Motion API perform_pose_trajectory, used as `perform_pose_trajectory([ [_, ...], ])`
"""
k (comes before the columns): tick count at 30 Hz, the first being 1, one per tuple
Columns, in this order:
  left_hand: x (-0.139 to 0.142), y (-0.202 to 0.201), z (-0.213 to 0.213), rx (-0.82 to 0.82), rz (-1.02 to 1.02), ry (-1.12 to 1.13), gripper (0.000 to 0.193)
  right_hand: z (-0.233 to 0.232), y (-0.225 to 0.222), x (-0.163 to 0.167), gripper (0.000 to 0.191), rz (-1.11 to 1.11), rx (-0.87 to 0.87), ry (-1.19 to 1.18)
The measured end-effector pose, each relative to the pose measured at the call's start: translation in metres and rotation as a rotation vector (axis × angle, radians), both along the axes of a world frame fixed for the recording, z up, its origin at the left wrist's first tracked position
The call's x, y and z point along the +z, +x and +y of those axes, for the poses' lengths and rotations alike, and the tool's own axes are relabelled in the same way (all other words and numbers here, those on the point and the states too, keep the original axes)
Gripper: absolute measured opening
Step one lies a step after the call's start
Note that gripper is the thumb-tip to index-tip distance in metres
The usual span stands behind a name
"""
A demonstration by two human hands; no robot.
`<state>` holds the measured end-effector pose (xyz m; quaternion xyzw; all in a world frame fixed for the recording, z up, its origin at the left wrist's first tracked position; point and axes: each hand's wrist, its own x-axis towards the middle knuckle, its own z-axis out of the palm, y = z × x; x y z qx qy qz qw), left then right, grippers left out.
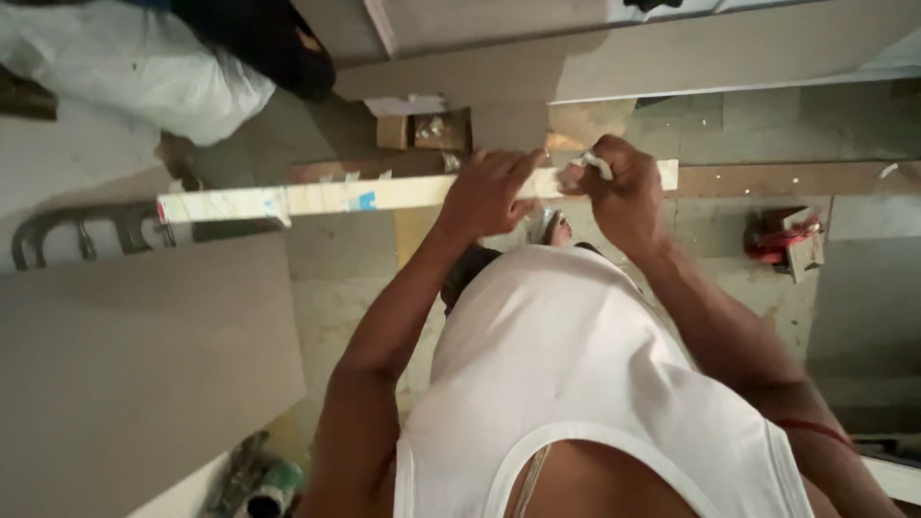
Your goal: The person picks up a green-faced board with a white edge from the workshop floor, holds it against their body, and peels strips of masking tape off the board's edge one at a time, dropping the removed tape pieces onto the floor.
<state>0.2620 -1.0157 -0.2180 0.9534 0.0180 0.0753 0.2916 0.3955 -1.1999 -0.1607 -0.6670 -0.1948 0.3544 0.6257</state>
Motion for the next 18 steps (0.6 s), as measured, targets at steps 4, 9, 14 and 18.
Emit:
perform_pose_trajectory([
  [4, -0.013, -0.001, 0.004, 0.027, -0.028, -0.004, 0.068, -0.042, 0.042, 0.022, 0.012, -0.325, -0.086, 0.029],
  [9, -0.009, 0.001, 0.006, -0.002, -0.027, -0.113, 0.062, -0.085, 0.139, 0.018, 0.016, -2.463, -0.173, -0.946],
  [14, -0.003, 0.016, -0.008, -0.009, -0.095, -0.048, 0.065, -0.033, 0.152, -0.044, 0.031, -1.198, -0.158, -0.228],
  [18, 0.0, 0.035, -0.029, -0.014, -0.037, -0.052, 0.072, -0.004, 0.118, -0.074, 0.016, -1.082, -0.057, -0.22],
])
